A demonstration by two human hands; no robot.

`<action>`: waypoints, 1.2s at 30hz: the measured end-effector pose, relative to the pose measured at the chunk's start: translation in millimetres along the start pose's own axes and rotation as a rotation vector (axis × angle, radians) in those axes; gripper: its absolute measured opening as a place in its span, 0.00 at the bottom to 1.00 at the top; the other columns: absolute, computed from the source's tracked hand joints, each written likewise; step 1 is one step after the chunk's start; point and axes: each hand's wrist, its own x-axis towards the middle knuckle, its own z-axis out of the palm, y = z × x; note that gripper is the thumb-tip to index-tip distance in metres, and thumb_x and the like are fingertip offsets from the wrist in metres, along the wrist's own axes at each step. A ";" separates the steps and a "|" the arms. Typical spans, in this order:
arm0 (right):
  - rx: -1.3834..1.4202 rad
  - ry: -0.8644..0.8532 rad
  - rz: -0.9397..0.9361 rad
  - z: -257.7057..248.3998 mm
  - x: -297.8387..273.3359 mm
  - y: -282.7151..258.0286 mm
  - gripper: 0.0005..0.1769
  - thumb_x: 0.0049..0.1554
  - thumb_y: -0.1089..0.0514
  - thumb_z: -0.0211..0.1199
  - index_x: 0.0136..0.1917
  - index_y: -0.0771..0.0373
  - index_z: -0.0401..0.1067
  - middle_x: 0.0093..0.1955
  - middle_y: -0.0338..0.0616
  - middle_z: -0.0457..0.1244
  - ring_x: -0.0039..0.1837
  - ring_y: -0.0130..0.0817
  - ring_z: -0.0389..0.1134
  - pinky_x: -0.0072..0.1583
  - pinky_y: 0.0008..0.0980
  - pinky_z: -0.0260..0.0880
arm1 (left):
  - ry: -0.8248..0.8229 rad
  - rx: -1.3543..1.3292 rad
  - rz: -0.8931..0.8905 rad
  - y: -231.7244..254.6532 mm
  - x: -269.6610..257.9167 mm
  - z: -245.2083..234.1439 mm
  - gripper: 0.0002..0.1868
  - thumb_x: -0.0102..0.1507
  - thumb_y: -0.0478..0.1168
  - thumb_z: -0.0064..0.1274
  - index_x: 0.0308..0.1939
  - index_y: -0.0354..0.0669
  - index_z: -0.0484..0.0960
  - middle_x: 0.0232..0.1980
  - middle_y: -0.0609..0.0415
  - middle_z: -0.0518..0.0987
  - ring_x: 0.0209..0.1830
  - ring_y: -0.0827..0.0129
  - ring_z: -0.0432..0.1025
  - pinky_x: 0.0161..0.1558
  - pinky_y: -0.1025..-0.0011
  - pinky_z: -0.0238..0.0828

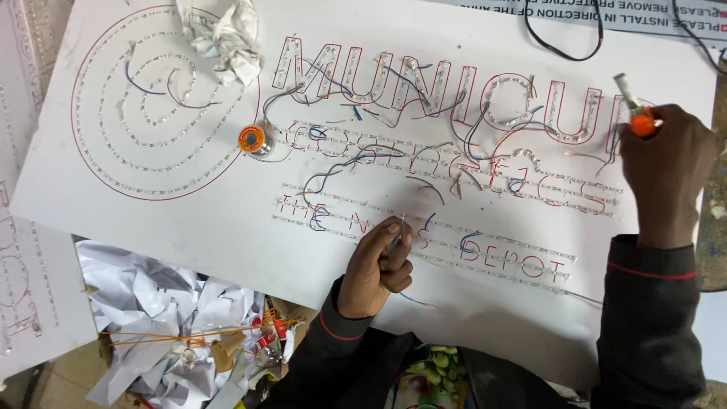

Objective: The person uses wire cutters to trim wires on a white board with LED strips arranged in text. They then use a soldering iron to solder the wires to the LED strips, working on the letters of the words 'MUNICOUR', 'COSMETICS', and 'THE NAILS DEPOT'.

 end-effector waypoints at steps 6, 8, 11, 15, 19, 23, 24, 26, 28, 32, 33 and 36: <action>0.062 -0.274 0.265 21.2 -37.8 33.6 0.29 0.64 0.38 0.87 0.66 0.60 0.87 0.53 0.55 0.78 0.55 0.66 0.78 0.50 0.59 0.75 | 0.059 0.017 -0.109 -7.4 5.2 -7.2 0.16 0.79 0.46 0.42 0.36 0.50 0.72 0.25 0.63 0.47 0.16 0.77 0.36 0.22 0.72 0.32; 0.035 -0.305 0.241 9.9 -42.8 19.7 0.29 0.65 0.36 0.86 0.67 0.59 0.87 0.55 0.51 0.78 0.56 0.62 0.78 0.50 0.58 0.76 | 0.071 0.029 -0.122 -9.8 7.2 -5.3 0.16 0.77 0.46 0.43 0.34 0.51 0.69 0.24 0.64 0.48 0.16 0.78 0.37 0.22 0.72 0.31; 0.053 -0.249 0.148 -35.8 -49.3 -41.7 0.21 0.67 0.44 0.82 0.66 0.58 0.86 0.58 0.52 0.75 0.55 0.61 0.76 0.49 0.61 0.75 | 0.116 0.068 -0.132 -13.9 6.1 -5.5 0.15 0.75 0.43 0.43 0.32 0.52 0.66 0.24 0.65 0.49 0.17 0.78 0.37 0.22 0.71 0.31; 0.819 -0.247 -0.090 -151.5 -49.5 -189.2 0.08 0.69 0.65 0.78 0.52 0.63 0.78 0.61 0.44 0.76 0.63 0.37 0.76 0.64 0.37 0.75 | 0.182 0.120 -0.181 -22.9 7.2 -10.0 0.15 0.71 0.44 0.44 0.31 0.54 0.60 0.25 0.64 0.45 0.19 0.78 0.35 0.24 0.71 0.30; 0.891 -0.273 -0.595 -161.2 -74.9 -243.2 0.14 0.67 0.53 0.72 0.64 0.58 0.82 0.55 0.46 0.72 0.55 0.43 0.74 0.58 0.42 0.77 | 0.157 0.155 -0.204 -21.7 6.5 -0.6 0.19 0.76 0.42 0.40 0.31 0.55 0.52 0.26 0.64 0.46 0.19 0.78 0.36 0.25 0.71 0.31; 0.926 -0.265 -0.718 -161.2 -96.2 -261.9 0.03 0.70 0.60 0.65 0.56 0.57 0.79 0.50 0.43 0.71 0.52 0.45 0.75 0.52 0.40 0.77 | 0.027 0.171 -0.242 -24.6 -7.8 -20.2 0.15 0.74 0.35 0.41 0.31 0.50 0.68 0.24 0.65 0.48 0.17 0.80 0.41 0.22 0.77 0.40; 0.973 -0.360 -0.746 -158.7 -103.0 -261.2 0.05 0.74 0.60 0.58 0.60 0.59 0.75 0.53 0.43 0.70 0.49 0.41 0.72 0.51 0.37 0.72 | 0.031 0.171 -0.363 -26.0 -13.4 -29.2 0.15 0.74 0.37 0.38 0.32 0.45 0.70 0.25 0.63 0.44 0.19 0.78 0.38 0.25 0.72 0.35; 0.971 -0.375 -0.780 -150.0 -112.6 -261.7 0.07 0.71 0.64 0.61 0.62 0.59 0.71 0.52 0.44 0.70 0.47 0.42 0.71 0.48 0.39 0.70 | -0.045 0.227 -0.351 -14.9 -20.0 -31.1 0.16 0.78 0.38 0.40 0.34 0.45 0.68 0.28 0.61 0.49 0.22 0.77 0.41 0.27 0.73 0.39; 0.966 -0.389 -0.804 -142.6 -119.9 -259.0 0.14 0.69 0.68 0.64 0.64 0.59 0.68 0.51 0.44 0.69 0.44 0.43 0.70 0.45 0.40 0.69 | -0.126 0.283 -0.347 -2.4 -24.2 -27.0 0.17 0.82 0.38 0.42 0.36 0.45 0.65 0.31 0.60 0.53 0.26 0.77 0.44 0.30 0.74 0.43; 0.829 -0.450 -0.780 -137.4 -126.9 -257.1 0.06 0.73 0.59 0.60 0.51 0.56 0.68 0.42 0.39 0.62 0.39 0.40 0.65 0.41 0.41 0.66 | -0.111 0.925 -0.142 20.9 -28.4 -3.6 0.15 0.81 0.46 0.48 0.50 0.41 0.86 0.39 0.57 0.84 0.42 0.71 0.78 0.51 0.70 0.74; 0.812 -0.450 -0.775 -137.9 -128.8 -258.5 0.08 0.75 0.55 0.59 0.51 0.55 0.69 0.42 0.37 0.63 0.38 0.37 0.66 0.41 0.41 0.68 | -0.061 1.094 -0.063 24.8 -29.6 2.8 0.11 0.79 0.42 0.53 0.49 0.44 0.88 0.43 0.58 0.90 0.46 0.71 0.83 0.55 0.69 0.78; 0.797 -0.590 -0.604 -121.9 -155.0 -260.9 0.16 0.74 0.46 0.62 0.47 0.55 0.68 0.36 0.37 0.64 0.34 0.40 0.67 0.36 0.45 0.65 | 0.018 1.450 0.082 12.8 -35.3 -1.7 0.10 0.76 0.45 0.55 0.45 0.53 0.91 0.43 0.64 0.91 0.46 0.69 0.83 0.53 0.68 0.76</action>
